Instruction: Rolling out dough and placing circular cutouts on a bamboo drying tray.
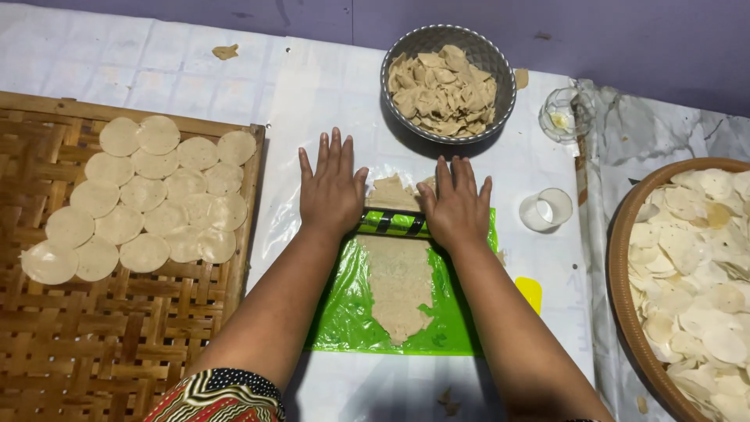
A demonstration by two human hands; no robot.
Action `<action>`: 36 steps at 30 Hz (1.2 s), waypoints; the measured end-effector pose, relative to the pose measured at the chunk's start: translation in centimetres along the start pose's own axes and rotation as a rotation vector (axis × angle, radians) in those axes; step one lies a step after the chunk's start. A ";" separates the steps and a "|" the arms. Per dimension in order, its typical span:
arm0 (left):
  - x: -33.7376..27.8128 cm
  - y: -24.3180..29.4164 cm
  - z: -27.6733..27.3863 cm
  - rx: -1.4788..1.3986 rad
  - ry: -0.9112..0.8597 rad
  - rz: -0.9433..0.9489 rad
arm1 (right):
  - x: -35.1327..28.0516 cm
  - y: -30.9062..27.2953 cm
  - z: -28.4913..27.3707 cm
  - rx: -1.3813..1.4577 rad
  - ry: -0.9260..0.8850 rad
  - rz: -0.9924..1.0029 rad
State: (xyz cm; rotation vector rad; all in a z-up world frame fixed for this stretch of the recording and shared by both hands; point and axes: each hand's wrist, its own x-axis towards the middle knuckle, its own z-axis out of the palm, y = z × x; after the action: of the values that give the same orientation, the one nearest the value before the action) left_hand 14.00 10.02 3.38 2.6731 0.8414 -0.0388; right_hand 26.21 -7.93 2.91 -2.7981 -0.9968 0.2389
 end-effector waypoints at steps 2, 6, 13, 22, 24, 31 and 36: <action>-0.9 -0.3 0.7 -0.005 0.011 0.011 | -1.1 -0.2 -0.2 -0.027 -0.047 0.017; -1.9 -1.2 1.6 -0.098 0.068 0.036 | -2.3 1.1 0.3 0.174 0.033 -0.062; -8.5 -1.1 4.1 -0.098 0.126 0.173 | -9.0 0.0 0.1 -0.024 -0.144 -0.086; 3.0 -4.3 3.9 0.057 -0.087 0.355 | 2.4 2.3 -0.1 -0.037 -0.326 -0.088; 4.0 -4.5 2.9 0.073 -0.084 0.411 | 3.8 3.8 0.1 0.164 -0.240 -0.130; -1.4 -3.8 2.2 0.042 0.095 0.541 | -3.1 5.1 -2.1 -0.005 -0.110 -0.294; -10.4 -2.9 2.3 0.008 -0.003 0.530 | -10.7 5.6 0.9 -0.001 -0.193 -0.315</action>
State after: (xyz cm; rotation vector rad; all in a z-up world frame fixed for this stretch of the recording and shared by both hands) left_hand 3.93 5.79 1.63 2.8108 0.1120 0.0803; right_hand 21.30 -18.97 1.92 -2.6041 -1.4600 0.4705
